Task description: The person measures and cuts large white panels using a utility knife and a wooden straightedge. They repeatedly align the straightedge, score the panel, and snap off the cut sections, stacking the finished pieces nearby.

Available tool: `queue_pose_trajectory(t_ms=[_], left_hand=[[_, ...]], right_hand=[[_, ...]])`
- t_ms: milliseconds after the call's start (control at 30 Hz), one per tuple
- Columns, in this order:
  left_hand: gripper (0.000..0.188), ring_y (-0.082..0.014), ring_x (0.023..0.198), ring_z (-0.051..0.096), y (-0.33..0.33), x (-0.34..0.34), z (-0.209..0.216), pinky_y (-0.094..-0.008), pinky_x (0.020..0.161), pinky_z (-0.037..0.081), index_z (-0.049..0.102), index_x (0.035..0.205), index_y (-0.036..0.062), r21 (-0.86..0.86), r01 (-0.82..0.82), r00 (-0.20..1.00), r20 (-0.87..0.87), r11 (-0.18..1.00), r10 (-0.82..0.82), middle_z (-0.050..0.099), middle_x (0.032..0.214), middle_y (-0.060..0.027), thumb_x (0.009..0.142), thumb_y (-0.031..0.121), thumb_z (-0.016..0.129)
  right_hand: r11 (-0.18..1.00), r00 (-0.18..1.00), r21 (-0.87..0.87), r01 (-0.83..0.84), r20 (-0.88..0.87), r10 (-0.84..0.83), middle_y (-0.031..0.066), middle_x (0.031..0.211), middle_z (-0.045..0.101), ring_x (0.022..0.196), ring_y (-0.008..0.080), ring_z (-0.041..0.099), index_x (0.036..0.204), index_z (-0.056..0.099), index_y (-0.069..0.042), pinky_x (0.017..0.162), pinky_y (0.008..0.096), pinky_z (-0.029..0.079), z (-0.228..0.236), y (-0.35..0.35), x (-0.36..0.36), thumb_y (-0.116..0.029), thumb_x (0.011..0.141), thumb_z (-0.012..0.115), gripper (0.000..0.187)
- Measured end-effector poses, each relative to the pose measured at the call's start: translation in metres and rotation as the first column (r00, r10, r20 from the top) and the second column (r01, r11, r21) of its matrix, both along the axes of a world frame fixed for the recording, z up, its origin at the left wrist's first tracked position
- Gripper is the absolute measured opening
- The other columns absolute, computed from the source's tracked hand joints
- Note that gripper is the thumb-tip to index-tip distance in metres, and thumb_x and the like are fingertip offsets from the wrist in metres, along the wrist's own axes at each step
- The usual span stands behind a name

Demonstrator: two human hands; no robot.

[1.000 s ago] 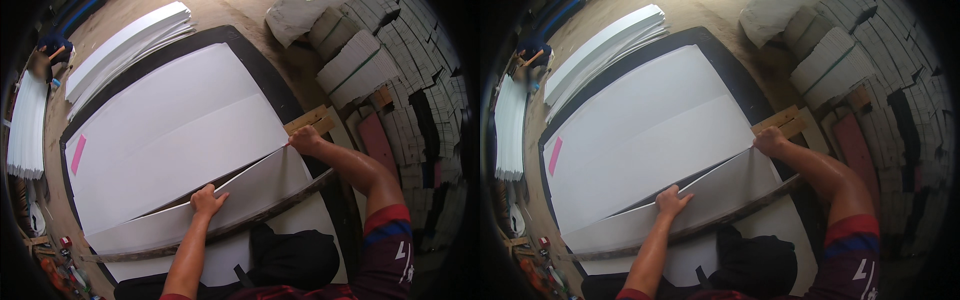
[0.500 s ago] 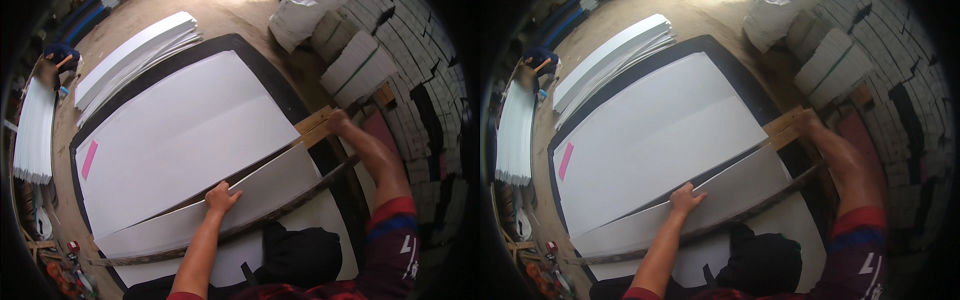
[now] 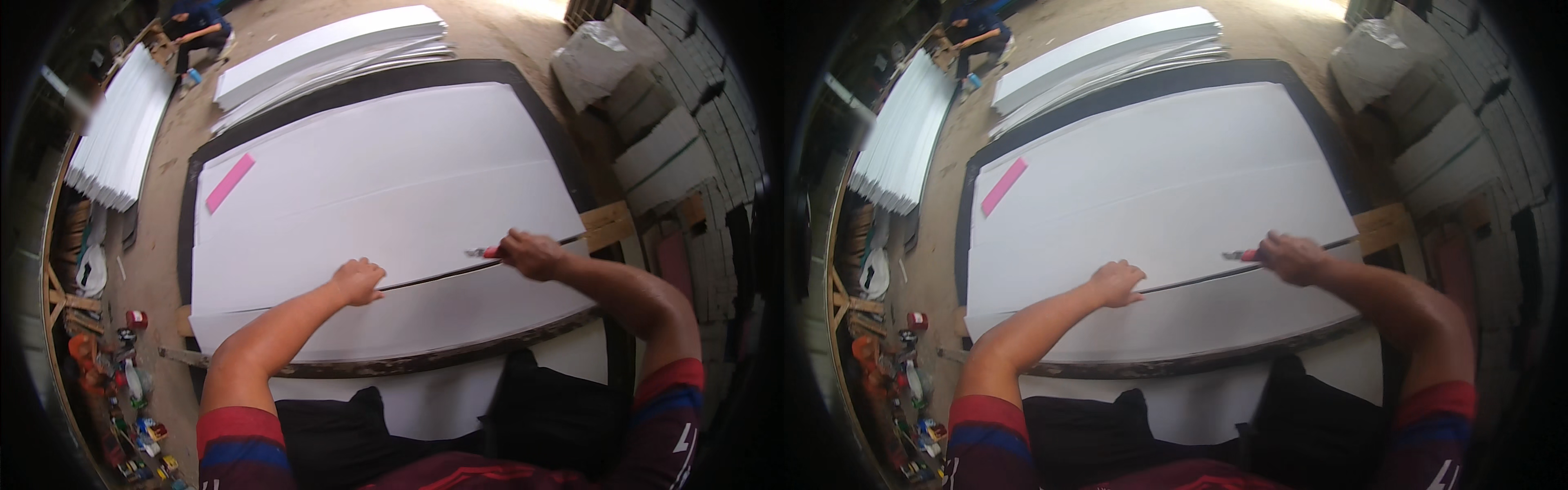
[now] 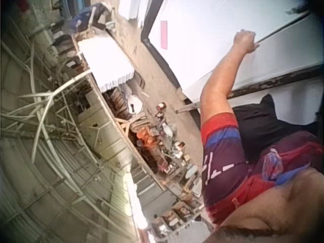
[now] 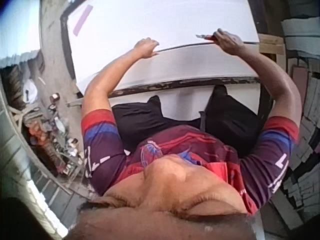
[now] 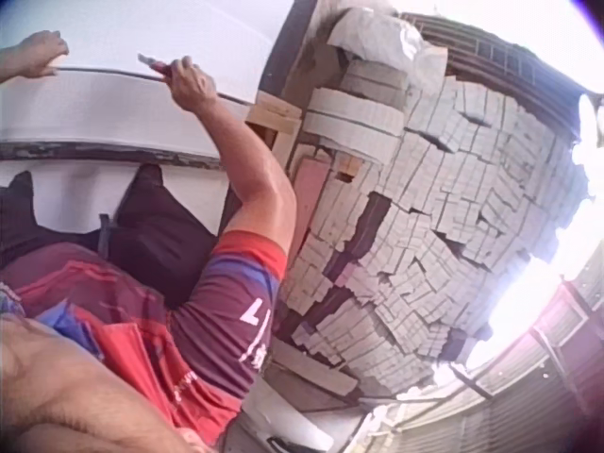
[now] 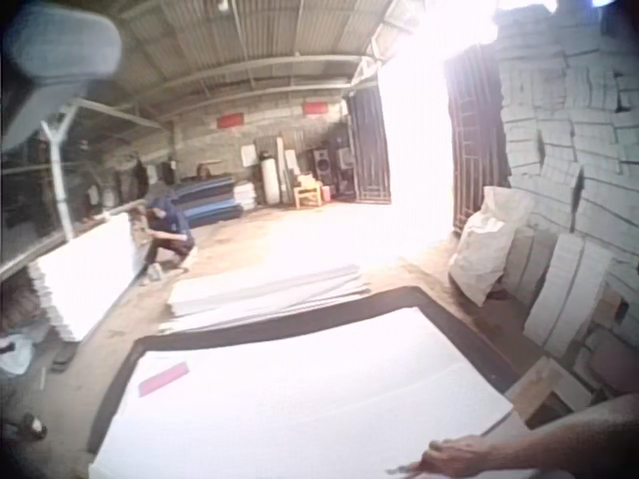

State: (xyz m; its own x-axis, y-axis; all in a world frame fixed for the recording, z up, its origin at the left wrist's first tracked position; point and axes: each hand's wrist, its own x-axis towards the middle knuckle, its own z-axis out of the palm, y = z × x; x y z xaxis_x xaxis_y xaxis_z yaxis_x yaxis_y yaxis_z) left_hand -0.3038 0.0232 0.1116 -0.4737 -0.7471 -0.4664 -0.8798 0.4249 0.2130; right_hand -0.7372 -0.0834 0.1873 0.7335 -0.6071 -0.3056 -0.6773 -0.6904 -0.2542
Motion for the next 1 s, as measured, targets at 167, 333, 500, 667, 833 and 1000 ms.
queue_pose_trajectory(t_ms=[167, 333, 500, 667, 833, 1000], left_hand=[[0.055, -0.0346, 0.134, 0.056, 0.051, 0.115, -0.014, -0.0479, 0.107, 0.051, 0.065, 0.137, 0.0111, -0.052, -0.266, 0.947, 0.173, 0.963, 0.271, 0.062, 0.146, -0.0147, 0.099, 0.051, 0.070], [0.063, -0.0367, 0.142, 0.050, 0.093, 0.159, -0.043, -0.0495, 0.114, 0.046, 0.059, 0.148, 0.0153, -0.205, -0.438, 0.898, -0.045, 0.875, 0.439, 0.051, 0.158, -0.0201, 0.100, 0.055, 0.067], [0.067, -0.0386, 0.146, 0.046, 0.096, 0.173, -0.050, -0.0518, 0.117, 0.043, 0.056, 0.152, 0.0173, -0.155, -0.471, 0.882, -0.052, 0.869, 0.469, 0.047, 0.161, -0.0220, 0.099, 0.057, 0.067], [0.083, -0.0395, 0.154, 0.037, 0.102, 0.174, -0.051, -0.0515, 0.123, 0.036, 0.042, 0.163, 0.0197, -0.071, -0.445, 0.894, 0.021, 0.892, 0.448, 0.036, 0.169, -0.0233, 0.098, 0.066, 0.064], [0.110, -0.0459, 0.160, 0.022, 0.109, 0.174, -0.054, -0.0561, 0.129, 0.025, 0.024, 0.171, 0.0190, -0.050, -0.409, 0.892, 0.186, 0.911, 0.411, 0.022, 0.175, -0.0251, 0.090, 0.084, 0.058], [0.118, -0.0492, 0.161, 0.018, 0.109, 0.177, -0.061, -0.0571, 0.131, 0.021, 0.021, 0.173, 0.0178, -0.043, -0.404, 0.898, 0.169, 0.914, 0.405, 0.017, 0.176, -0.0269, 0.086, 0.091, 0.054]], right_hand=[[0.978, 0.965, 0.026, -0.206, 0.169, 0.199, 0.0150, 0.112, 0.065, 0.108, 0.0346, 0.067, 0.114, 0.061, -0.006, 0.082, 0.0488, 0.059, -0.074, 0.093, 0.158, -0.035, 0.104, 0.065, 0.031], [0.976, 0.928, -0.030, -0.216, 0.303, 0.215, 0.0106, 0.105, 0.068, 0.100, 0.0302, 0.069, 0.107, 0.065, -0.010, 0.076, 0.0462, 0.059, -0.137, 0.206, 0.255, -0.037, 0.099, 0.069, 0.028], [0.981, 0.937, 0.106, -0.164, 0.327, 0.121, 0.0128, 0.106, 0.070, 0.101, 0.0335, 0.070, 0.118, 0.066, -0.009, 0.083, 0.0484, 0.059, -0.162, 0.251, 0.297, -0.041, 0.102, 0.066, 0.036], [0.983, 0.958, -0.160, -0.091, 0.256, 0.130, 0.0127, 0.110, 0.069, 0.105, 0.0331, 0.067, 0.121, 0.070, -0.006, 0.088, 0.0479, 0.056, -0.164, 0.151, 0.274, -0.026, 0.100, 0.066, 0.029], [0.966, 0.990, -0.241, -0.092, 0.085, 0.116, 0.0066, 0.120, 0.068, 0.115, 0.0288, 0.067, 0.130, 0.066, -0.016, 0.094, 0.0434, 0.058, -0.133, 0.062, 0.200, -0.016, 0.093, 0.073, 0.038], [0.988, 0.996, -0.132, -0.079, -0.040, 0.074, 0.0074, 0.139, 0.064, 0.129, 0.0311, 0.064, 0.142, 0.060, -0.022, 0.103, 0.0436, 0.057, -0.123, 0.048, 0.190, -0.037, 0.089, 0.083, 0.060]])
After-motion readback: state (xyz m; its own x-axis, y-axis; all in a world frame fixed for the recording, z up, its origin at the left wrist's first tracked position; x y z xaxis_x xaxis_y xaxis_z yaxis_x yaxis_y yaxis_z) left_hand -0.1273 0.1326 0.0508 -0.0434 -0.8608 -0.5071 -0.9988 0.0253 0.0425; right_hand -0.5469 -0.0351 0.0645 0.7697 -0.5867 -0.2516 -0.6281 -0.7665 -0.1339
